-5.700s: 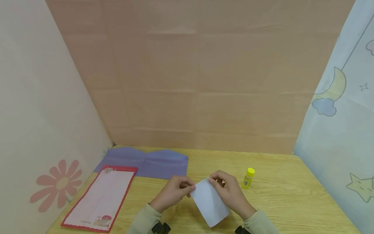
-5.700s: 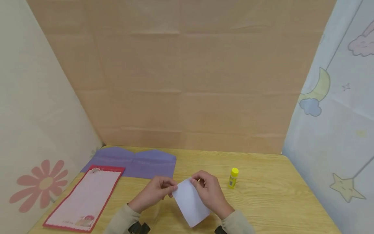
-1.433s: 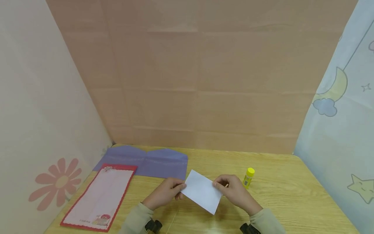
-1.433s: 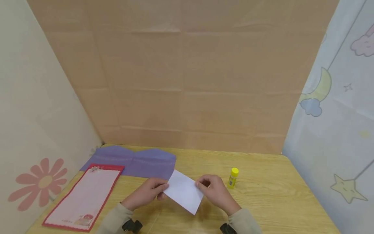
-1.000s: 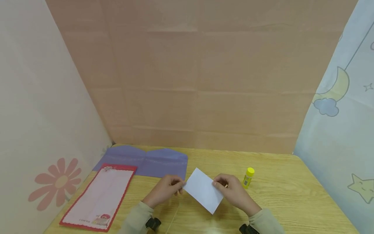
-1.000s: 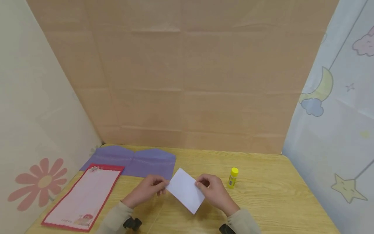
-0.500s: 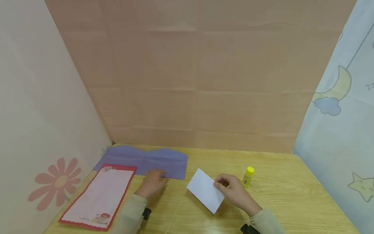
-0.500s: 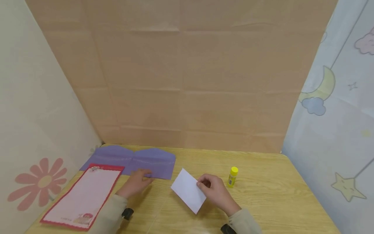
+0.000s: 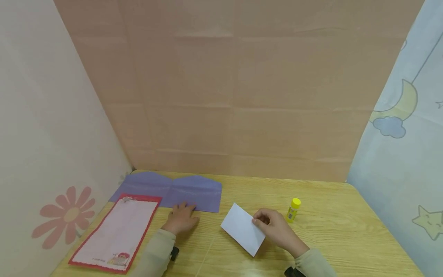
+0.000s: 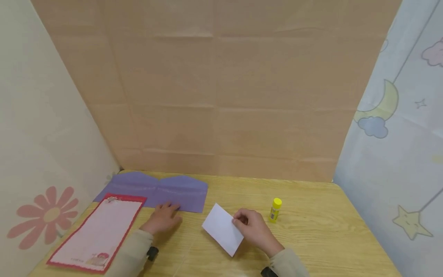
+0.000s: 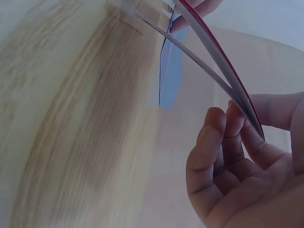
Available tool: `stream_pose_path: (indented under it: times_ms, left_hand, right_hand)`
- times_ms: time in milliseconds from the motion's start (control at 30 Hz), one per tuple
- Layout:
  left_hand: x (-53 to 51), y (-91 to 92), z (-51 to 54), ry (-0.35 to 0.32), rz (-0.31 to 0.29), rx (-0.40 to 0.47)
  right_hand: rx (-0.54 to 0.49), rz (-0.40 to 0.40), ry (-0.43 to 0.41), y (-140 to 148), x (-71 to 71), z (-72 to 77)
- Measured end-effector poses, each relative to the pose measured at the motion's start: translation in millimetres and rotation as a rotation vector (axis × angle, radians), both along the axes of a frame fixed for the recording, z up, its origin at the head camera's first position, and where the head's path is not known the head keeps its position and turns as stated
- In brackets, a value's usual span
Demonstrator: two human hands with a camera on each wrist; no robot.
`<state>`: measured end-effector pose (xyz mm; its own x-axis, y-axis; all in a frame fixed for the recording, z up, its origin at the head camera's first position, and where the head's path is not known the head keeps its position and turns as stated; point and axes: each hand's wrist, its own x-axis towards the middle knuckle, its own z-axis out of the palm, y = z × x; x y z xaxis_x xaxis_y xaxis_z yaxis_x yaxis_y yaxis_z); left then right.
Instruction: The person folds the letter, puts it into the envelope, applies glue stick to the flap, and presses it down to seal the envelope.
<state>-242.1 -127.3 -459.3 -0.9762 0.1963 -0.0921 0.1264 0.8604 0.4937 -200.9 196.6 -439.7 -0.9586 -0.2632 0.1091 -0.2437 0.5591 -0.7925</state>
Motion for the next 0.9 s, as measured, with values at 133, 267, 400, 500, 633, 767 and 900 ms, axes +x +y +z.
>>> stream_pose_path:
  times_ms: [133,267,400,500,633,767,900]
  left_hand:
    - [2.8,4.2,0.7,0.047,-0.027,-0.04]
    - [10.1,12.3,2.4,0.076,-0.053,-0.078]
    - [18.7,20.6,5.1,0.089,-0.083,-0.09]
    - [24.6,25.8,7.5,0.096,-0.118,-0.095]
    - [31.8,32.3,9.2,0.097,-0.164,-0.105]
    - [40.3,39.6,8.6,0.113,-0.186,-0.14]
    - [50.2,47.0,8.8,0.148,-0.197,-0.184]
  right_hand:
    - [0.004,0.003,-0.006,0,-1.4,-2.3]
    - [0.008,0.013,-0.01,0,-2.5,-3.8]
    - [0.011,0.019,-0.009,0,-3.0,-4.1]
    - [0.013,0.019,-0.003,0,-2.8,-4.6]
    - [0.008,0.015,0.001,-1,-2.5,-5.8]
    - [0.004,0.015,0.006,-2,-2.2,-6.5]
    - [0.0,0.017,0.003,-2,-2.1,-6.8]
